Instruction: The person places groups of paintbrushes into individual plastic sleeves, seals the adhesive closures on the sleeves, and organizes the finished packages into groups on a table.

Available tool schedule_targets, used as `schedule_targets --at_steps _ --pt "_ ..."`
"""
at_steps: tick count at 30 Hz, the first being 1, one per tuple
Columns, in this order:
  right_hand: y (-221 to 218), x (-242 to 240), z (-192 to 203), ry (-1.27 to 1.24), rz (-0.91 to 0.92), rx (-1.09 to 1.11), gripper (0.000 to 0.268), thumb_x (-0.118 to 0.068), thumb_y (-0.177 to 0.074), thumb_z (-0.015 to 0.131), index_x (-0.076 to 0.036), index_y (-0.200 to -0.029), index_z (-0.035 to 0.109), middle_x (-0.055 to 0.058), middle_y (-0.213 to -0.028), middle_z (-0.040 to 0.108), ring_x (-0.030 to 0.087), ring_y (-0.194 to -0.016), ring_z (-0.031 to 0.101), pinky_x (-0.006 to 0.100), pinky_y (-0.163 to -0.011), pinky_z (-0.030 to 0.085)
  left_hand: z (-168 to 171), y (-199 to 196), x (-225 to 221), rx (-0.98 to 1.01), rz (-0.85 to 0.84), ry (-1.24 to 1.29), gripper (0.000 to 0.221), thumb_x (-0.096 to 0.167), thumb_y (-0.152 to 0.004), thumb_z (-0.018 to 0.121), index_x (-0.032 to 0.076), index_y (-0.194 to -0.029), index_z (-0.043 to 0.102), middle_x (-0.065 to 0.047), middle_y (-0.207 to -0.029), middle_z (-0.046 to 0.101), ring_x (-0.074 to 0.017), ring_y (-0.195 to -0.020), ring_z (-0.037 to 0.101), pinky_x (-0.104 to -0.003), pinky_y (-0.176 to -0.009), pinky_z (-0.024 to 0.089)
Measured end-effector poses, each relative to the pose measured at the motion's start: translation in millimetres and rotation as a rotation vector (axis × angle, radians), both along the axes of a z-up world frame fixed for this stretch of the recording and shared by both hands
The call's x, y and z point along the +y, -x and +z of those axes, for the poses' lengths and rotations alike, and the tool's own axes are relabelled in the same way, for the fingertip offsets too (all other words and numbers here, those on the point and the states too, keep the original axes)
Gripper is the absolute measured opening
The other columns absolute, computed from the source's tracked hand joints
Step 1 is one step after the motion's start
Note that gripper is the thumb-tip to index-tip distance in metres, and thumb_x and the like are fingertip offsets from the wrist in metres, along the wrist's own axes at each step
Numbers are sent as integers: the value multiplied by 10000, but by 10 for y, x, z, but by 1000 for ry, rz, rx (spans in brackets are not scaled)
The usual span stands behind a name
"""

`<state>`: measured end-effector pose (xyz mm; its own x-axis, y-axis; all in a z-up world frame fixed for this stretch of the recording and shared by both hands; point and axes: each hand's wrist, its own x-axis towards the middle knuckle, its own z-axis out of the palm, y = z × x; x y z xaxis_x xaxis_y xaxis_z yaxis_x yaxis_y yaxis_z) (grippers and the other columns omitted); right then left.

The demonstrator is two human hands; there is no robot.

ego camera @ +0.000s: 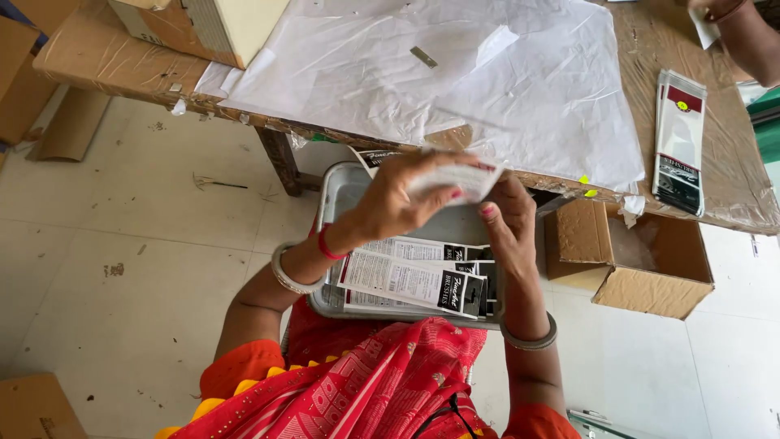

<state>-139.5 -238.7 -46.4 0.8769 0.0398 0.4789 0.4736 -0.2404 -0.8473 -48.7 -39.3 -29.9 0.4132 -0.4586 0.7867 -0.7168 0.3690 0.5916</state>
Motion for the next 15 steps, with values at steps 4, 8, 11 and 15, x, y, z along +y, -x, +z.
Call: schedule_targets --at_steps 4,8,11,15 --pt "-131 82 -354 -210 -108 -134 308 -311 -1106 621 -7 -1061 647 51 -923 642 84 -841 568 242 -766 448 -252 222 91 -6 53 -43 397 37 -1006 745 140 -1376 646 -88 -1246 753 -184 -1051 788 -283 -916 670" --pt "-157 309 -415 -24 -214 -150 381 -277 -1128 567 5 -910 700 -3 -721 588 50 -616 460 242 -566 346 -113 239 449 109 8 -133 400 40 -945 756 82 -1325 638 -103 -1202 753 -194 -1067 772 -308 -906 656" --pt "-210 498 -376 9 -99 -106 352 -275 -1112 560 18 -967 690 6 -792 623 47 -663 493 237 -595 385 -137 174 679 121 20 -238 332 51 -891 780 40 -1200 659 -104 -1126 766 -185 -1024 765 -308 -842 635" --pt "-520 616 -672 90 243 115 318 -207 -1031 574 57 -1183 664 76 -1009 732 81 -880 622 249 -736 496 -218 -89 962 93 180 -276 159 65 -887 812 44 -1022 728 -77 -1001 804 -156 -886 777 -280 -733 610"
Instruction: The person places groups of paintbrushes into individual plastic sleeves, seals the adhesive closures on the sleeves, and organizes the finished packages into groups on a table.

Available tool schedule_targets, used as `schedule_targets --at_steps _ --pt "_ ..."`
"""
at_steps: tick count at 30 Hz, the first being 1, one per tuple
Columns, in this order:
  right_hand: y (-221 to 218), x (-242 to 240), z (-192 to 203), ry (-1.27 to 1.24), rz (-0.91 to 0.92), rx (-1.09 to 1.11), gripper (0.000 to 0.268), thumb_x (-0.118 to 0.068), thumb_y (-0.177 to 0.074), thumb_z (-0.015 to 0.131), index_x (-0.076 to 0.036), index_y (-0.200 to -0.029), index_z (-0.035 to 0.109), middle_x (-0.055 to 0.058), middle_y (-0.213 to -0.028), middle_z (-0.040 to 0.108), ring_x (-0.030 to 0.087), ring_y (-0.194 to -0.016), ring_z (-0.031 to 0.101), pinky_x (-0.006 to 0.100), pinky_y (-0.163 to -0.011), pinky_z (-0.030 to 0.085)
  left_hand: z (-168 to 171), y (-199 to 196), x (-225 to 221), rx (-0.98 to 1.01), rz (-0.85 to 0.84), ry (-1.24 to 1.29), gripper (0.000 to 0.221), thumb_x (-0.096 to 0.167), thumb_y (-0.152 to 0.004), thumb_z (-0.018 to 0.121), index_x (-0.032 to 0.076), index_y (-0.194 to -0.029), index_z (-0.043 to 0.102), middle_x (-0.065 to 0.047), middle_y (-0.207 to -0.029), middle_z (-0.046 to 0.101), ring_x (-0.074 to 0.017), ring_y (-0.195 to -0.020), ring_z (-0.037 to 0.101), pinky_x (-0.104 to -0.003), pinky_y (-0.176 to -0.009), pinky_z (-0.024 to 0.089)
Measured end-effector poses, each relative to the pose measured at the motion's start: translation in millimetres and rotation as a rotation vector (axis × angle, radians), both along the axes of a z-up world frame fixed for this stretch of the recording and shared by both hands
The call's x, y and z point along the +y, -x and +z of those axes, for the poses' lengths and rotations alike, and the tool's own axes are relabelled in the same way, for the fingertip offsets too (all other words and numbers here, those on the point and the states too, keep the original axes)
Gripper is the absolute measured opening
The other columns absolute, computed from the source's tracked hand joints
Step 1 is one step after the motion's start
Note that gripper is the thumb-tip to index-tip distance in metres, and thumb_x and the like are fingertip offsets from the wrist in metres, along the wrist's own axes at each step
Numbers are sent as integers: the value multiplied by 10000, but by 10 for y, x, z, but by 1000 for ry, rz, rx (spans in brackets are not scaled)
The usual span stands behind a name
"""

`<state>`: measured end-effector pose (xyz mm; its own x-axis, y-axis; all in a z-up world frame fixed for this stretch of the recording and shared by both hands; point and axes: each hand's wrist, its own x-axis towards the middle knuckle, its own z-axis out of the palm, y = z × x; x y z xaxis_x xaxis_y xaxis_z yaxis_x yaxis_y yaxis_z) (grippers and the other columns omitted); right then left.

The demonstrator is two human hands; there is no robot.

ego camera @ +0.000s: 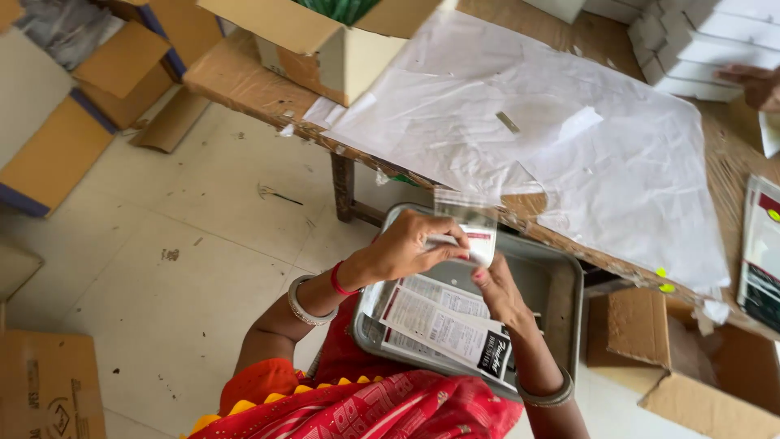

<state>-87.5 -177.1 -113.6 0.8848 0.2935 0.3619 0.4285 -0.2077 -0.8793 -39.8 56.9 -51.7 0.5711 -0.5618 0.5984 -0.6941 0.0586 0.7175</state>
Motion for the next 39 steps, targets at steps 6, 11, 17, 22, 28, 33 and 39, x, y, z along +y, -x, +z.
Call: schedule_targets --at_steps 6,11,17,22,28,33,39 --pt "-450 64 341 631 244 443 237 -131 -907 718 -88 -1138 746 68 -982 838 132 -804 808 315 -749 627 -217 -1111 377 25 162 274 160 20 -943 741 45 -1101 744 -81 -1097 778 -137 -996 762 -269 -830 653" --pt "-1220 116 1460 696 2 -49 195 -82 -921 684 -98 -1095 771 50 -960 813 144 -828 795 290 -711 625 -540 -2231 309 76 342 258 225 -28 -940 675 15 -1150 745 -108 -1115 785 -135 -947 741 -273 -798 620" --pt "-2418 1416 2450 692 -86 -643 97 -136 -980 768 -56 -1030 789 99 -942 782 199 -786 749 340 -696 589 -865 -2781 183 154 498 60 197 -21 -881 713 14 -1063 778 -122 -1057 799 -175 -883 763 -292 -746 608" --pt "-3757 2631 2060 915 -171 -522 164 -258 -949 747 -99 -929 784 130 -899 759 269 -782 718 430 -709 565 -923 -2732 240 212 493 36 170 5 -887 700 17 -1040 774 -133 -1040 795 -188 -879 771 -302 -774 615" --pt "-4532 3245 1463 1198 -431 -533 576 -597 -875 672 -31 -957 739 151 -897 685 269 -830 646 441 -683 495 -1297 -2912 199 180 529 58 289 173 -915 736 -28 -1119 694 -208 -1048 752 -285 -1006 749 -374 -845 575" --pt "-4948 3420 1256 1387 -406 -298 436 -468 -967 601 -42 -1028 676 89 -920 625 195 -770 533 372 -677 421 -1376 -3042 247 21 523 105 320 180 -919 697 -11 -1173 668 -188 -1130 739 -319 -1090 709 -397 -900 567" --pt "-4898 3351 1356 1052 -308 -269 258 -222 -1029 531 12 -1044 637 118 -867 608 186 -672 552 372 -574 456 -1304 -2930 196 4 543 3 270 162 -892 702 -15 -1095 678 -189 -1066 748 -340 -1025 718 -417 -862 578"
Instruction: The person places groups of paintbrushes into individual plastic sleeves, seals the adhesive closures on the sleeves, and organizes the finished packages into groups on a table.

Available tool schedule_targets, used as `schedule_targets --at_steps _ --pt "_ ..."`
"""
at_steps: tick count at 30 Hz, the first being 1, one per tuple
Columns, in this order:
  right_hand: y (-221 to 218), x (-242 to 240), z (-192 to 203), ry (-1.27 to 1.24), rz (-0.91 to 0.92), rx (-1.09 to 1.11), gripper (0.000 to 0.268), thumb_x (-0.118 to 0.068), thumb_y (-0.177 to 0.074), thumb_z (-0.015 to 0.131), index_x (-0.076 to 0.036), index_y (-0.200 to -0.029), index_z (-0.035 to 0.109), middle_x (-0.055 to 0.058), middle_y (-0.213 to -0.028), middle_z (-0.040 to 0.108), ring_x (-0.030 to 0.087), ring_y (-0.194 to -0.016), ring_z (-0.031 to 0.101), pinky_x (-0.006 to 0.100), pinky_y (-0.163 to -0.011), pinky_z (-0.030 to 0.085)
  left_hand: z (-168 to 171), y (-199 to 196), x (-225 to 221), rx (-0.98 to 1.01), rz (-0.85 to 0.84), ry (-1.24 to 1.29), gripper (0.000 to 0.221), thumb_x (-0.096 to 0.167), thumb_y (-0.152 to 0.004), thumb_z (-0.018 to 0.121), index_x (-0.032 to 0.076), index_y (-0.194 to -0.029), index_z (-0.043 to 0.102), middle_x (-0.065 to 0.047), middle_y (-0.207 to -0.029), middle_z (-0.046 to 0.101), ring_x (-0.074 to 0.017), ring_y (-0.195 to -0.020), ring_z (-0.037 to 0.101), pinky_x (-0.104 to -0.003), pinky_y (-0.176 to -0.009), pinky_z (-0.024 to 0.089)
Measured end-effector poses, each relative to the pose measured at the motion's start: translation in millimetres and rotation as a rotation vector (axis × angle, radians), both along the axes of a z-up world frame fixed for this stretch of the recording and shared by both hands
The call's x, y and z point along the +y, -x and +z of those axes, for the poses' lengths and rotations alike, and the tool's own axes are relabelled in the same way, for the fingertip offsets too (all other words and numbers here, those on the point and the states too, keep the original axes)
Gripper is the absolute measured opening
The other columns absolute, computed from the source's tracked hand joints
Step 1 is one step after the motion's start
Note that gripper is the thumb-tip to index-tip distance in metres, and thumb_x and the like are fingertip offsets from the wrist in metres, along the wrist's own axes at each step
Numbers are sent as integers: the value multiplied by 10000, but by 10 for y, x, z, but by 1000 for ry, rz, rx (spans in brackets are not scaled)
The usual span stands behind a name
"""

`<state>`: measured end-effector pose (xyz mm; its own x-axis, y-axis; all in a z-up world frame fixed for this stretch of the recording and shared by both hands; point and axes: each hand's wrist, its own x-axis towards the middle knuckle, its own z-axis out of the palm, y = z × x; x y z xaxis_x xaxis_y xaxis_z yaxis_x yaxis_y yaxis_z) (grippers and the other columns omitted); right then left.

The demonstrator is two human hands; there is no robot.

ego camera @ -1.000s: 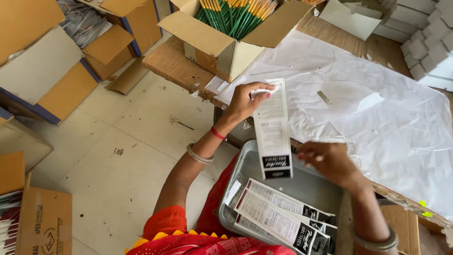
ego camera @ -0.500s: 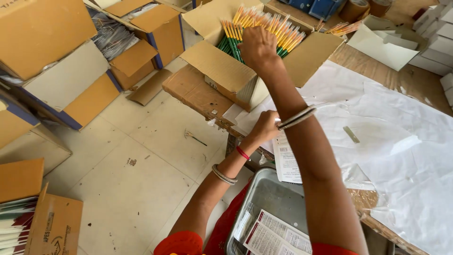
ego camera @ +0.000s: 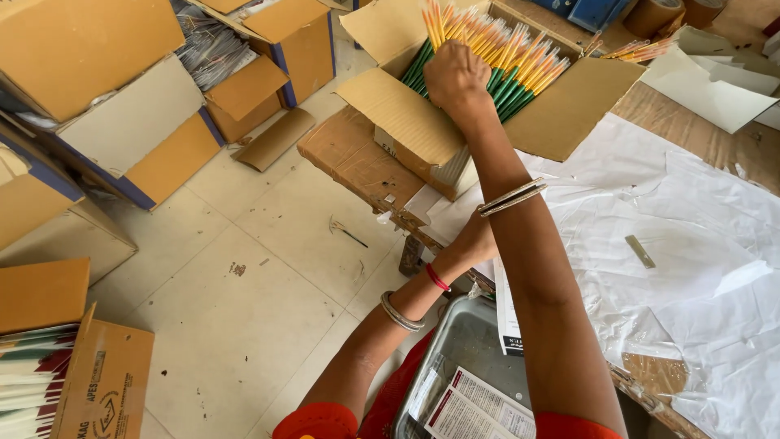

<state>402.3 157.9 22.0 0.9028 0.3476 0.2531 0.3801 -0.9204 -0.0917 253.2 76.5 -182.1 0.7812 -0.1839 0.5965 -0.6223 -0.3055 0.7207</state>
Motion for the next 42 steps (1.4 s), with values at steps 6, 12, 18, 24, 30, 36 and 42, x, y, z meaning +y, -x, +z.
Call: schedule_targets --at_steps 6,12,18,24,30,36,42 --pt "372 -601 502 -340 398 -609 262 -122 -1111 536 22 -982 713 104 -837 676 195 -665 629 332 -598 508 417 273 63 163 -23 28 137 67 -928 682 -13 -1024 738 -199 -976 761 -296 -871 767 -366 -728 618" --pt "2548 -2215 1016 -1092 741 -208 129 58 -1199 527 35 -1293 442 102 -1121 660 175 -918 661 291 -868 578 489 304 76 63 -69 29 164 -22 -864 742 1 -1025 765 -165 -990 785 -241 -877 783 -338 -777 605" --pt "3371 -3903 -456 -1242 227 -99 99 -71 -1138 594 17 -1163 634 89 -1000 736 121 -892 675 253 -811 539 577 361 59 28 -97 -3 218 -77 -868 700 0 -1063 757 -166 -1023 786 -237 -940 775 -332 -855 579" --pt "3698 -4348 -979 -1294 149 47 145 11 -1066 565 29 -1092 707 85 -1073 757 146 -889 696 295 -790 574 678 435 -135 97 -59 -57 212 -57 -900 670 12 -1076 767 -150 -1034 785 -220 -941 782 -317 -838 595" --pt "3382 -4353 -1417 -1377 134 271 158 73 -1000 593 28 -1126 677 97 -1073 748 144 -997 700 304 -893 593 1151 555 -956 97 -215 -145 340 33 -778 842 -3 -1097 729 -145 -1070 764 -243 -971 757 -321 -819 607" --pt "3547 -4295 -1202 -1632 49 395 189 73 -971 619 28 -1142 686 97 -1042 763 157 -916 727 344 -811 648 805 -13 -1651 57 -247 -113 369 16 -732 844 -2 -1083 734 -137 -1063 779 -247 -1006 751 -339 -895 584" --pt "3477 -4282 -1204 -1651 28 460 195 66 -958 633 37 -1140 697 119 -1057 773 164 -986 744 338 -881 639 518 53 -1819 26 -267 -146 334 45 -751 829 11 -1064 718 -149 -1047 769 -296 -1003 744 -366 -890 578"
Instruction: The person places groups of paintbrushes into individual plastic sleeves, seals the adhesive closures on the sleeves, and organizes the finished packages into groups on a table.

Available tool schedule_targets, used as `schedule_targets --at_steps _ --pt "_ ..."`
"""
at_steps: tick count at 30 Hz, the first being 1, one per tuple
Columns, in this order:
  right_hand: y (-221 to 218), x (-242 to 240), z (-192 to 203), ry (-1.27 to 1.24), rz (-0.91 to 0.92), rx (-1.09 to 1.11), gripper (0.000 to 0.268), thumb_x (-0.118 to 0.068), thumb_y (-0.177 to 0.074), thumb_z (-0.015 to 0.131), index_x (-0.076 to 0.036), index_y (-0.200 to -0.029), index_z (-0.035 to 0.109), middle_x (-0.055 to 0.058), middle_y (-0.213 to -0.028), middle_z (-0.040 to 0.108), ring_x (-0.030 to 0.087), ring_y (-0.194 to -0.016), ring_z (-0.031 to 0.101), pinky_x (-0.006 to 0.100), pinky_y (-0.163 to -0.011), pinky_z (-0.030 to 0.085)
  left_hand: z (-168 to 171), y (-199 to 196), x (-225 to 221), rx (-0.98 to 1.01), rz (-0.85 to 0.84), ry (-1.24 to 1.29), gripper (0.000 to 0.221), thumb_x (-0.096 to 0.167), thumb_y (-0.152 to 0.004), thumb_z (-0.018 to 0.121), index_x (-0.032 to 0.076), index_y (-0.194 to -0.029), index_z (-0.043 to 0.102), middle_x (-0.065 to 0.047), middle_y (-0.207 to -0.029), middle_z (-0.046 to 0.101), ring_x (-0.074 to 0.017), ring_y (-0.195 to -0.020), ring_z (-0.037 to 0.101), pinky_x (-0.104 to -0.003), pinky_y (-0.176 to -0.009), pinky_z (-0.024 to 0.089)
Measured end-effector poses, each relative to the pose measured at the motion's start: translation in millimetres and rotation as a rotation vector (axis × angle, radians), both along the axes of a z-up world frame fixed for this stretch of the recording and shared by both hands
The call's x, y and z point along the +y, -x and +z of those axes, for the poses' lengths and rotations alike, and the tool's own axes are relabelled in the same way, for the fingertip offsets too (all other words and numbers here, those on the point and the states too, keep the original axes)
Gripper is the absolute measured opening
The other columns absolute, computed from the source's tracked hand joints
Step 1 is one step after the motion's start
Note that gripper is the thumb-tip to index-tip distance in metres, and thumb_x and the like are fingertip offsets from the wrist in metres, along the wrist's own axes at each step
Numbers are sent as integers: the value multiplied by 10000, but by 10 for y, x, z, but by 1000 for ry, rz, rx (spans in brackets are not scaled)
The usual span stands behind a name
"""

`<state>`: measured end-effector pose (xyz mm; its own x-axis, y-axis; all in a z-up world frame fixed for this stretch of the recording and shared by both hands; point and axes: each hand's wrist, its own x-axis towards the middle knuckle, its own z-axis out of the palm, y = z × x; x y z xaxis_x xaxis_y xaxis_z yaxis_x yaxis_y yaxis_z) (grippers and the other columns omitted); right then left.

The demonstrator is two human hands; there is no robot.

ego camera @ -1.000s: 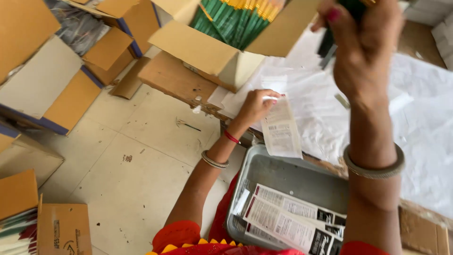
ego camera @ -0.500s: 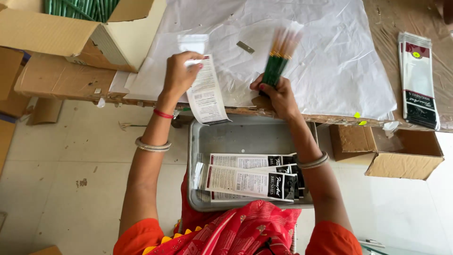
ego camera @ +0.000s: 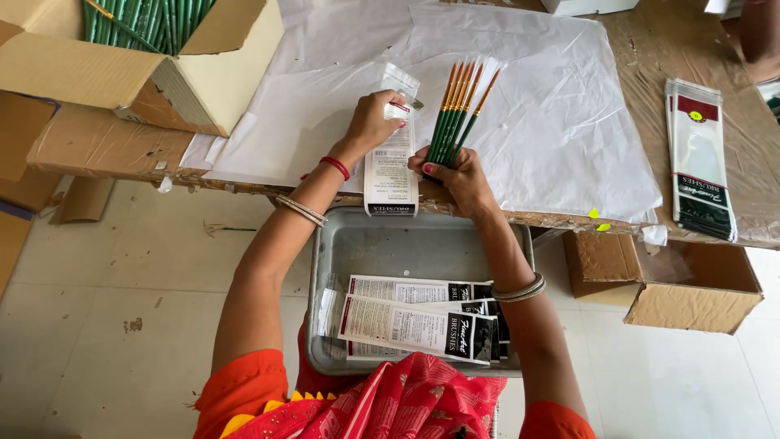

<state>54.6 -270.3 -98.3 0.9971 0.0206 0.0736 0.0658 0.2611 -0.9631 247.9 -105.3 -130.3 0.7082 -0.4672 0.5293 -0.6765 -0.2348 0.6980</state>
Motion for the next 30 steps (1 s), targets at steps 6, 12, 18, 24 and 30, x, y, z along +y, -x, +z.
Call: schedule_targets --at_steps 6,12,18,24,30 --pt "-135 241 24 67 53 -263 190 78 -985 619 39 -1148 709 118 -1073 772 157 -1032 739 312 -999 610 -58 28 33 -117 0 2 257 11 -782 781 8 -1030 711 -184 -1046 749 -345 -1005 718 -389 -892 563" --pt "-310 364 -178 146 36 -176 178 92 -944 627 31 -1082 723 97 -1035 774 126 -959 740 278 -916 627 206 135 42 -630 401 81 121 114 -797 814 133 -853 709 -242 -1240 721 -353 -1106 670 -412 -935 544" --pt "-281 380 -150 99 40 -160 169 93 -960 646 11 -1067 748 88 -989 769 100 -828 715 271 -766 633 696 469 223 218 -216 387 469 432 -1065 524 64 -1045 814 -47 -829 767 -147 -823 684 -323 -890 556" --pt "-273 385 -123 122 32 -160 189 96 -943 651 21 -1090 743 97 -993 775 112 -832 729 287 -778 645 851 715 55 -26 -295 338 294 287 -1001 752 5 -1083 753 -81 -922 806 -108 -805 768 -248 -725 635" --pt "-278 376 -123 118 24 -137 228 116 -917 660 23 -1110 738 103 -1016 780 121 -857 744 298 -794 656 866 724 36 18 -306 282 262 224 -1023 722 -2 -1148 763 -96 -975 821 -104 -834 755 -258 -733 625"
